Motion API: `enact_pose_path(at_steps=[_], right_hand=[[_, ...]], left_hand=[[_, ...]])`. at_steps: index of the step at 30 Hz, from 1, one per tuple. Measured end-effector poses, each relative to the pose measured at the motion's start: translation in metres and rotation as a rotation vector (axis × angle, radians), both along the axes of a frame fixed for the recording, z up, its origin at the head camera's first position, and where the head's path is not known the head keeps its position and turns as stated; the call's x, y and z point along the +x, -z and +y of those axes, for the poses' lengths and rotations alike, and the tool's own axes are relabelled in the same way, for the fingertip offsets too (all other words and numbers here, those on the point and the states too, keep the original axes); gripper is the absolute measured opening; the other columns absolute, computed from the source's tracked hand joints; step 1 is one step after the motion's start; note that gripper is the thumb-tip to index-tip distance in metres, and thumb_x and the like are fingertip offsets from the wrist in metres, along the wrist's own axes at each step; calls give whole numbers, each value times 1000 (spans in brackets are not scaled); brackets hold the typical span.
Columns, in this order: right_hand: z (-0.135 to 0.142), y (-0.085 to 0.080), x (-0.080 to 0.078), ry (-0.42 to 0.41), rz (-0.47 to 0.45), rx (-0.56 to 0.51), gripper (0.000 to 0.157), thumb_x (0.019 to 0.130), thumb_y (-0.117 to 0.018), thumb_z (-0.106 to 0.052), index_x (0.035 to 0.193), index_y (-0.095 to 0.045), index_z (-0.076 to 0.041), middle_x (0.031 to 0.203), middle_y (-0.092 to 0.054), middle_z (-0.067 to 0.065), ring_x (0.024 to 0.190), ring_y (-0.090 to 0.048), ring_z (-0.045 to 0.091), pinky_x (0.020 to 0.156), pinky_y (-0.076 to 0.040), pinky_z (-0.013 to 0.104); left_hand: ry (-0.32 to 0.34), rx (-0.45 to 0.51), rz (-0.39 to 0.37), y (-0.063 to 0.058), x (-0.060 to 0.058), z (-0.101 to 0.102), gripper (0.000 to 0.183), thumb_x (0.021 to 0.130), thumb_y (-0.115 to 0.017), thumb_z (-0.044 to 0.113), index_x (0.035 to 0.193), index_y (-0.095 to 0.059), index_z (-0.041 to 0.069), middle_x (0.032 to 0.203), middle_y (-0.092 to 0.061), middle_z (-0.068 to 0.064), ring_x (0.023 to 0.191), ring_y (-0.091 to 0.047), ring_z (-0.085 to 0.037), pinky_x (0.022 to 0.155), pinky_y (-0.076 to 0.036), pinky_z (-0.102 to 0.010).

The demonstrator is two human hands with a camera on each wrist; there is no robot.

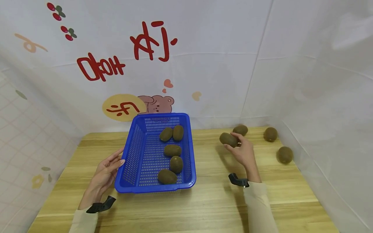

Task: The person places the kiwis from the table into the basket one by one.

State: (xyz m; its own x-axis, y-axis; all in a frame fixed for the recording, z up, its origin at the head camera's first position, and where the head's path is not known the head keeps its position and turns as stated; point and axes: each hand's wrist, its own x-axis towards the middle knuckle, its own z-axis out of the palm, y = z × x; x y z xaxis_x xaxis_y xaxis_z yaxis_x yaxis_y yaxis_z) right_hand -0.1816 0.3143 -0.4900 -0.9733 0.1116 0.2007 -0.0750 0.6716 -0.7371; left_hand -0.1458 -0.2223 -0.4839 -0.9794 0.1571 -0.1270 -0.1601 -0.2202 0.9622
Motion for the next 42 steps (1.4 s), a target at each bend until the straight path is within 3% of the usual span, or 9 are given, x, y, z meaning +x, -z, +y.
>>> enact_pose_path(at_steps=[3,10,19,30,42], right_hand=[[-7,-3,-1,-27,10,-15,65,90,-81,-32,146,-56,-8,134,-62,24,116,-64,43,96,-56,57],[-24,-13,-4,-95,40,-23,65,89,-82,-28,145,-57,-6,137,-62,23,114,-65,43,96,-57,56],[-47,-27,-12,-135,56,-43,62,87,-84,-28,142,-60,-12,135,-65,17,118,-64,36,97,-57,53],[-76,-47,-21,-225,88,-54,62,86,-85,-28,141,-61,-12,131,-68,16,118,-65,32,98,-57,50],[-90,-60,-27,-260,85,-50,62,86,-85,-28,141,-61,-11,128,-69,13,115,-66,29,98,-57,47]], left_hand=[[-2,5,-3,1,1,-1,71,99,-64,3,161,-28,3,113,-64,1,99,-71,-8,82,-62,-22],[-11,33,-10,2,5,-3,71,99,-64,2,160,-28,1,110,-64,2,97,-70,-8,81,-62,-22],[-7,32,-11,3,7,-5,72,99,-64,2,161,-28,2,112,-64,0,97,-70,-8,81,-62,-22],[-2,28,-6,2,5,-6,70,99,-64,3,161,-30,3,115,-66,-1,99,-71,-9,82,-62,-22],[9,32,16,3,-2,-4,70,99,-64,1,160,-30,3,113,-64,1,98,-68,-8,84,-62,-22]])
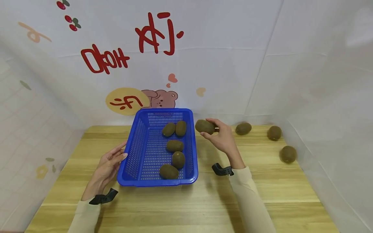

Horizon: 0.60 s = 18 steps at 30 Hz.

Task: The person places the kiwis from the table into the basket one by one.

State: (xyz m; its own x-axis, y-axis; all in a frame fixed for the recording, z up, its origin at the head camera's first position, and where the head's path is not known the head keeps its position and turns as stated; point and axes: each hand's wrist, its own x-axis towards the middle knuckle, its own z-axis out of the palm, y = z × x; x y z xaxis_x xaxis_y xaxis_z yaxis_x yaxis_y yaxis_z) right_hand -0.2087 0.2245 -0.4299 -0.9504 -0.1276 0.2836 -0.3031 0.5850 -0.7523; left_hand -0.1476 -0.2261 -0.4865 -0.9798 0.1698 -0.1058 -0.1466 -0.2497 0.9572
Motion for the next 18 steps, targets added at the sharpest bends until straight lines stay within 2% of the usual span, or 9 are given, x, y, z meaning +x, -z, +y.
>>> enact_pose_path(at_steps=[8,18], right_hand=[[-13,-11,-6,-17,-40,11,64,87,-83,-34,143,-60,-16,131,-68,12,113,-67,33,95,-58,49],[-36,-17,-22,-97,-1,5,60,85,-86,-27,139,-63,-12,127,-70,12,110,-67,29,96,-58,46]], left_hand=[[7,4,1,-1,0,0,71,99,-63,1,161,-28,1,113,-65,0,98,-70,-8,84,-62,-24],[-1,-13,-21,-2,-1,1,71,99,-65,2,161,-30,4,114,-65,0,98,-71,-9,82,-62,-23]])
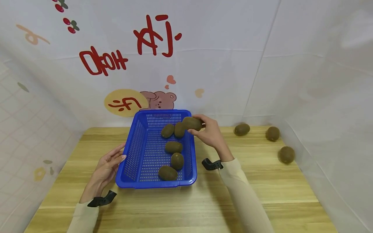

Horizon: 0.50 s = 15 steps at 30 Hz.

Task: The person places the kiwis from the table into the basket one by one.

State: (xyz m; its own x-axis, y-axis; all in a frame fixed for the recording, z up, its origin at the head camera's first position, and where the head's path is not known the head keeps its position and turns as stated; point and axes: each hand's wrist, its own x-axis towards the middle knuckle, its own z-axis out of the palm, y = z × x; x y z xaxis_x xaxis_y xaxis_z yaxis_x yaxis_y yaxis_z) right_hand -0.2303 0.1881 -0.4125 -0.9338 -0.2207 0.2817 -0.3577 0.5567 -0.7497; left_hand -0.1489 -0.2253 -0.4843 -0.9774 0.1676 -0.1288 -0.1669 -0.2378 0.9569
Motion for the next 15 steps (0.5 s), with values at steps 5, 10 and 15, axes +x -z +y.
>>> enact_pose_path(at_steps=[5,10,15], right_hand=[[-10,0,-7,-33,4,25,59,85,-86,-28,137,-64,-12,131,-69,9,109,-68,27,97,-58,44],[-19,0,-12,-57,-5,48,58,86,-85,-29,137,-64,-12,132,-68,9,109,-68,26,97,-58,43],[-28,-1,-15,-80,-11,59,57,87,-84,-27,137,-63,-10,132,-68,9,109,-68,26,97,-58,41]], left_hand=[[0,4,2,1,0,0,71,99,-64,1,161,-29,3,115,-65,-1,99,-70,-9,82,-62,-24],[6,3,5,1,0,0,70,99,-64,1,161,-29,3,115,-65,-1,98,-71,-10,82,-62,-24],[8,-1,17,1,1,0,70,100,-64,2,161,-29,3,114,-65,-1,97,-70,-9,81,-62,-22]])
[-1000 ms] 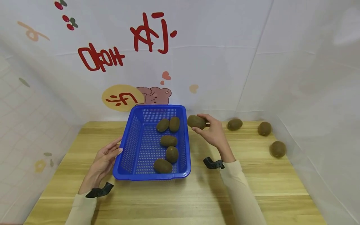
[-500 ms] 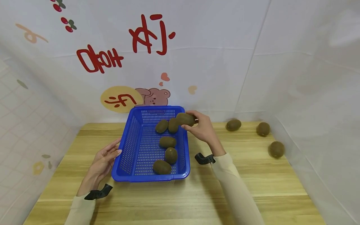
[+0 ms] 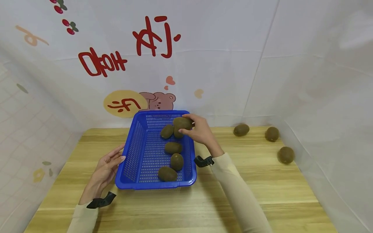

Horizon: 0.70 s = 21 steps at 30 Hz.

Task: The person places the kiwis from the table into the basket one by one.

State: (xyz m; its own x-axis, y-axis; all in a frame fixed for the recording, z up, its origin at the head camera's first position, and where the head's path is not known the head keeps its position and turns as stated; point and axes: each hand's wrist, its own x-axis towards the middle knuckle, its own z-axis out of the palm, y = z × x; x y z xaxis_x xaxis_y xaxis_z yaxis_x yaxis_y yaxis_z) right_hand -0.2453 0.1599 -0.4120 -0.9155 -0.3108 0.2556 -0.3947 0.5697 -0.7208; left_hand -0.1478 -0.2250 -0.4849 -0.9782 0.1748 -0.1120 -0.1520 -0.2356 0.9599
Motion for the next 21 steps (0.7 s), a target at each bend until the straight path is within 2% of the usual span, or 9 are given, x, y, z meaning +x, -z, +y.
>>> enact_pose_path(at_steps=[5,10,13,21], right_hand=[[-10,3,-2,-24,-23,-5,57,89,-82,-26,139,-61,-8,135,-66,12,112,-67,29,99,-58,44],[-9,8,-2,-29,-79,36,63,93,-76,-36,147,-54,-12,151,-55,12,136,-55,36,113,-48,53],[-5,12,-2,-29,-97,52,67,94,-75,-39,150,-50,-14,156,-49,12,144,-47,36,117,-43,55],[10,14,-1,-15,-63,71,79,91,-76,-45,156,-43,-15,162,-42,9,151,-38,32,121,-38,55]], left_hand=[[-10,-6,-11,0,1,0,70,99,-65,4,161,-30,4,114,-65,-1,97,-70,-8,82,-62,-22],[-11,-7,-20,-1,0,1,70,99,-65,3,161,-30,4,116,-65,-1,98,-71,-9,82,-62,-22],[-2,3,-15,-1,0,2,71,99,-64,2,161,-29,3,119,-66,-2,100,-72,-10,82,-62,-24],[-5,7,-5,0,0,0,70,99,-64,2,161,-30,3,114,-65,-1,97,-71,-9,81,-62,-22]])
